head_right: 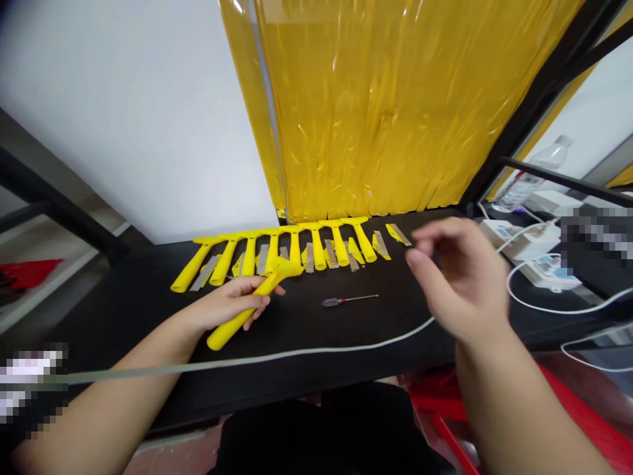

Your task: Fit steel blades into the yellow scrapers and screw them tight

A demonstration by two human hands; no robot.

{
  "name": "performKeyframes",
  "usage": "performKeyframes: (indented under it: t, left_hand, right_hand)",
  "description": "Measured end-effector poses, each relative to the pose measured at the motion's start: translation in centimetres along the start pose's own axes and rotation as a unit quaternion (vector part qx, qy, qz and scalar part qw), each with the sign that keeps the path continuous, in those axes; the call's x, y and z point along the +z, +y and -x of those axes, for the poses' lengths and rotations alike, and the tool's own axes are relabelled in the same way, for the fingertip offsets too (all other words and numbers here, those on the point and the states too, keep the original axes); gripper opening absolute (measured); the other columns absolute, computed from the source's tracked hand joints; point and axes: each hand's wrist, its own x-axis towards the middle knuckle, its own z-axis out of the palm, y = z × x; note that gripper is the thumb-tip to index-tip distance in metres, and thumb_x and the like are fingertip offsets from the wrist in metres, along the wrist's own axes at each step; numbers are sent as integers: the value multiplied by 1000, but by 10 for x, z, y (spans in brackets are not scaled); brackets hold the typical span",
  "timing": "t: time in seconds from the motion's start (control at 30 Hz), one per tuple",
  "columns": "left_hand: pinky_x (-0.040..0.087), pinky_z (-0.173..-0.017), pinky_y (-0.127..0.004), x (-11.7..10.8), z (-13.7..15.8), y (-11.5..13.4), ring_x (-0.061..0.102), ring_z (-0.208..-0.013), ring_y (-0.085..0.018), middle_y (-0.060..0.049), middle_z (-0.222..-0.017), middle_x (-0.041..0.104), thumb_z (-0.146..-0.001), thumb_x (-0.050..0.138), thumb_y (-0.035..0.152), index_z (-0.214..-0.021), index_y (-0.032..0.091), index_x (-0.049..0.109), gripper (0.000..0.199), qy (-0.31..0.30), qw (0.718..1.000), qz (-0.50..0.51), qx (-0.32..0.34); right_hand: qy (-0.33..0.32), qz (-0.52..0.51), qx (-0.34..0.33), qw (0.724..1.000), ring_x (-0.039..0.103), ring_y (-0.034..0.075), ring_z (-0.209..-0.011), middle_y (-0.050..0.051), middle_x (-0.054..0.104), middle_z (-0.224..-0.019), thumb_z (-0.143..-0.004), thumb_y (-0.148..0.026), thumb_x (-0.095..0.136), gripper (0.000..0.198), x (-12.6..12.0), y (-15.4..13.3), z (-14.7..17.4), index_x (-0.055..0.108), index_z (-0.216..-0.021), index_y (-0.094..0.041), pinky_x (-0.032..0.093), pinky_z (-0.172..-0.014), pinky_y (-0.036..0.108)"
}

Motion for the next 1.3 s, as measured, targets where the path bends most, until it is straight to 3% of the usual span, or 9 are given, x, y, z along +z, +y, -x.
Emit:
performKeyframes:
  t: [0.07,0.23,0.33,0.43,0.57,0.73,0.9,1.07,1.3]
  left_hand:
    - [57,-54,-26,-1,0,-1,61,-59,-13,3,-72,56,-91,73,41,-125,15,69,43,-10,1000,-12,-16]
    - [58,-73,-28,-4,-4,-8,66,-77,-14,-1,-90,69,-88,79,36,-110,19,72,30,-35,998,-23,49]
    - [54,-80,-28,-5,-5,-9,66,-82,-14,-2,-93,71,-88,78,33,-104,19,71,23,-55,996,-25,63]
    - [50,-72,-27,-5,-3,-6,61,-75,-14,-1,-86,67,-89,76,34,-105,18,71,24,-73,995,-52,40]
    - [39,-61,-25,-4,-2,-1,47,-63,-12,5,-73,53,-87,76,37,-103,17,69,26,-68,991,-113,30]
    - [38,-62,-26,-3,-2,1,46,-64,-12,5,-74,51,-85,76,36,-100,17,68,26,-69,990,-118,25]
    - [39,-65,-26,-5,-3,-1,47,-67,-12,4,-78,54,-85,76,37,-103,17,67,28,-71,989,-129,23]
    - [38,-66,-27,-5,-3,-1,46,-69,-12,5,-78,52,-88,75,38,-107,16,67,30,-81,987,-139,22]
    - [42,-71,-28,-6,-4,-1,51,-75,-14,2,-86,58,-86,76,39,-106,16,66,32,-90,986,-140,21]
  right_hand:
    - [-75,90,49,992,70,24,-82,8,72,-98,-92,-35,69,21,4,37,-16,68,-109,-24,60,-75,39]
    - [-273,347,85,893,71,38,-113,23,70,-129,-89,-31,63,49,10,138,-54,69,-132,-9,56,-106,52]
    - [-339,360,63,867,60,39,-137,24,63,-145,-94,-32,57,58,16,172,-65,62,-145,-6,44,-122,50]
    - [-370,331,52,867,42,35,-156,22,48,-164,-100,-39,51,65,30,189,-68,51,-156,-7,32,-131,47]
    - [-348,328,99,873,26,34,-162,19,31,-174,-105,-44,42,68,51,201,-59,40,-164,-10,26,-132,49]
    - [-350,351,124,859,29,40,-161,13,28,-175,-108,-44,32,62,60,208,-44,43,-164,-18,28,-127,65]
    - [-341,368,105,859,32,41,-159,16,30,-174,-108,-45,31,64,50,208,-30,46,-162,-13,33,-127,59]
    - [-351,393,121,841,26,40,-161,17,25,-176,-109,-47,25,70,36,192,-6,39,-165,-7,28,-131,52]
    - [-330,436,157,822,28,44,-160,20,22,-176,-110,-50,23,74,27,148,37,37,-166,-4,29,-129,58]
